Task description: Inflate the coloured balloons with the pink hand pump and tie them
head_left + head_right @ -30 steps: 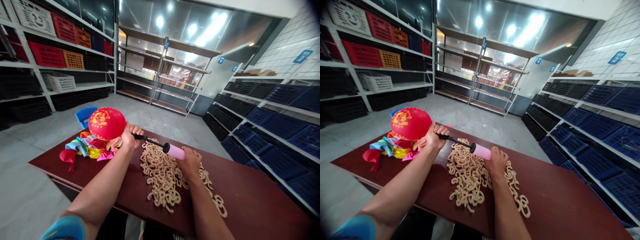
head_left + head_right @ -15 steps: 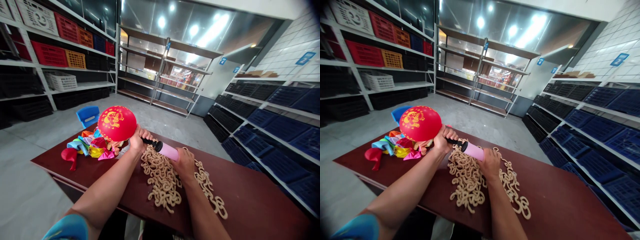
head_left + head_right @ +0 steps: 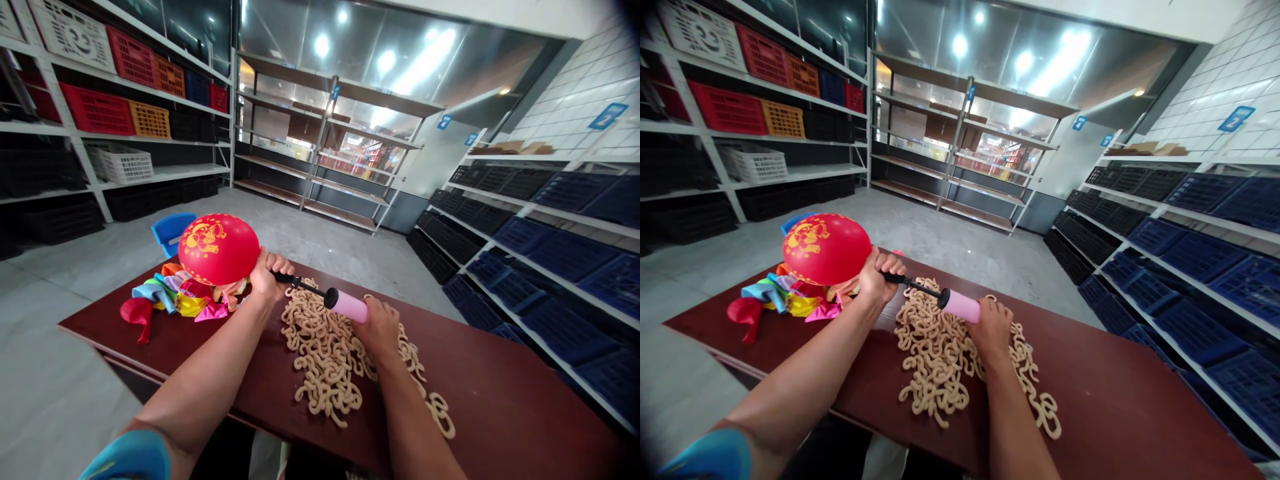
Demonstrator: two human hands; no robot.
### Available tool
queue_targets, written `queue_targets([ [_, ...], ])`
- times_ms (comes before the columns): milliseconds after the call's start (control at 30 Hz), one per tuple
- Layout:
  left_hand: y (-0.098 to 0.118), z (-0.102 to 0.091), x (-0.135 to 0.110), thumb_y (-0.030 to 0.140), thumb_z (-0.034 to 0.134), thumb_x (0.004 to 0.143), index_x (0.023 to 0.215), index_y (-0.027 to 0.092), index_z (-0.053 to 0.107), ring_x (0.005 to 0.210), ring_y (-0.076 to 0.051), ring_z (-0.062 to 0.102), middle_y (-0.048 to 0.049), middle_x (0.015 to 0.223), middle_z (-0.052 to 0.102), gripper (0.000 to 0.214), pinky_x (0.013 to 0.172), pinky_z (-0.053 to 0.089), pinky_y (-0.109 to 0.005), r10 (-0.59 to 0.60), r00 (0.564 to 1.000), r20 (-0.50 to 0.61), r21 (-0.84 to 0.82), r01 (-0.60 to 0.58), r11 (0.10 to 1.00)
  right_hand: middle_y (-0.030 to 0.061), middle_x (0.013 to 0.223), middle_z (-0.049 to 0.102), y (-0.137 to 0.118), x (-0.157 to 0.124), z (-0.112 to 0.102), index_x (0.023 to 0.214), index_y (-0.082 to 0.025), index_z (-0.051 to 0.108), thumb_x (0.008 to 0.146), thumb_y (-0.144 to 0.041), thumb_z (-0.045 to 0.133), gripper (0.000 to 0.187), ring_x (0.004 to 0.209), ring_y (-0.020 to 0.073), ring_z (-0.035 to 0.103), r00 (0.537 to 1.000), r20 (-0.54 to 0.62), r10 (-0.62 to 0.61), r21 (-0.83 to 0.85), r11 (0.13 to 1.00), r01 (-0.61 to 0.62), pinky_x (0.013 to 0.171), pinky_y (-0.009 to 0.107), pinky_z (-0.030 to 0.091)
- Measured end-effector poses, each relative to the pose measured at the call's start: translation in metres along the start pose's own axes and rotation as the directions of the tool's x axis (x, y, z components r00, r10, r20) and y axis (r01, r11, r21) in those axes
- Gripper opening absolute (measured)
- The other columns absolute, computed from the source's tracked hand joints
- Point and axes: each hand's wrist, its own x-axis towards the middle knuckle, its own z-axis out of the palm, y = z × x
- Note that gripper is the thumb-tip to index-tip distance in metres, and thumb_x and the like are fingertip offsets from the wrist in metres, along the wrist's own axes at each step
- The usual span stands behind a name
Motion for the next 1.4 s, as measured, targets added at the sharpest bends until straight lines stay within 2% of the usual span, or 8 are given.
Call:
queue_targets([
  [167, -0.021, 0.003, -0.011, 0.043, 0.047, 0.082, 0.051, 0.017, 0.011, 0.04, -0.008, 0.029, 0.004, 0.045, 0.02, 0.053, 0.043, 0.029, -0.025, -0.089, 0.996, 0.024, -0.002, 0.089, 0.996, 0.007, 0.083, 0.057, -0.023, -0.003, -0.004, 0.092, -0.016, 0.053, 0.072, -0.035, 0.055, 0.028, 0.084, 0.0212, 0.046, 0.995, -0.021, -0.1, 0.06, 0.993, 0.101, 0.076, 0.031, 0.026],
  [300, -0.027, 0.008, -0.015, 0.043, 0.048, 0.082, 0.051, 0.017, 0.013, 0.039, -0.008, 0.028, 0.004, 0.045, 0.021, 0.053, 0.043, 0.03, -0.025, -0.1, 0.995, 0.013, 0.016, 0.1, 0.995, 0.0064, 0.083, 0.058, -0.031, -0.003, -0.003, 0.095, -0.016, 0.053, 0.072, -0.036, 0.054, 0.03, 0.083, 0.0203, 0.048, 0.987, -0.047, -0.152, 0.091, 0.984, 0.156, 0.077, 0.03, 0.027],
  [467, -0.01, 0.009, -0.007, 0.047, 0.047, 0.081, 0.051, 0.017, 0.012, 0.039, -0.008, 0.026, 0.0044, 0.044, 0.019, 0.055, 0.041, 0.028, -0.024, -0.039, 0.999, -0.036, 0.048, 0.041, 0.998, 0.0049, 0.087, 0.059, -0.021, 0.001, -0.002, 0.097, -0.018, 0.053, 0.072, -0.034, 0.055, 0.03, 0.086, 0.02, 0.047, 0.995, -0.024, -0.095, 0.087, 0.992, 0.097, 0.079, 0.03, 0.025],
  [633, 0.016, 0.002, 0.007, 0.043, 0.046, 0.082, 0.051, 0.017, 0.012, 0.038, -0.007, 0.025, 0.0049, 0.044, 0.018, 0.053, 0.041, 0.028, -0.023, 0.079, 0.994, -0.078, 0.057, -0.074, 0.996, 0.0041, 0.089, 0.06, 0.002, 0.002, 0.005, 0.096, -0.019, 0.054, 0.071, -0.027, 0.055, 0.027, 0.087, 0.0201, 0.046, 0.999, -0.041, 0.033, 0.065, 0.997, -0.03, 0.083, 0.033, 0.022],
  [733, 0.019, -0.002, 0.01, 0.043, 0.047, 0.081, 0.052, 0.017, 0.013, 0.038, -0.007, 0.025, 0.0052, 0.044, 0.018, 0.052, 0.041, 0.028, -0.022, 0.112, 0.99, -0.083, 0.06, -0.107, 0.992, 0.003, 0.086, 0.06, 0.009, 0.001, 0.01, 0.096, -0.02, 0.053, 0.073, -0.026, 0.053, 0.024, 0.085, 0.02, 0.047, 0.994, -0.033, 0.1, 0.039, 0.994, -0.098, 0.081, 0.033, 0.022],
  [933, 0.003, -0.004, 0.006, 0.037, 0.047, 0.083, 0.053, 0.018, 0.012, 0.039, -0.007, 0.026, 0.0053, 0.045, 0.018, 0.049, 0.041, 0.028, -0.022, 0.026, 0.998, -0.063, 0.011, -0.025, 1.0, 0.0049, 0.087, 0.059, -0.002, -0.001, 0.004, 0.094, -0.018, 0.053, 0.072, -0.029, 0.056, 0.025, 0.083, 0.0203, 0.045, 1.0, -0.002, 0.013, 0.009, 1.0, -0.013, 0.077, 0.032, 0.022],
  [1233, -0.027, 0.006, -0.013, 0.044, 0.049, 0.081, 0.05, 0.017, 0.014, 0.04, -0.009, 0.03, 0.0036, 0.044, 0.023, 0.053, 0.043, 0.031, -0.025, -0.105, 0.994, -0.035, 0.0, 0.105, 0.995, 0.005, 0.081, 0.057, -0.03, -0.003, -0.001, 0.094, -0.017, 0.053, 0.074, -0.033, 0.053, 0.026, 0.082, 0.0196, 0.046, 0.991, -0.049, -0.122, 0.071, 0.99, 0.125, 0.077, 0.031, 0.026],
  [1400, -0.017, 0.006, -0.008, 0.047, 0.049, 0.08, 0.05, 0.018, 0.016, 0.041, -0.009, 0.031, 0.0037, 0.045, 0.023, 0.053, 0.044, 0.031, -0.025, -0.077, 0.997, -0.025, 0.015, 0.078, 0.997, 0.0045, 0.083, 0.057, -0.023, 0.0, -0.001, 0.095, -0.018, 0.053, 0.073, -0.031, 0.053, 0.026, 0.085, 0.0196, 0.046, 0.995, -0.025, -0.094, 0.08, 0.992, 0.096, 0.08, 0.03, 0.025],
])
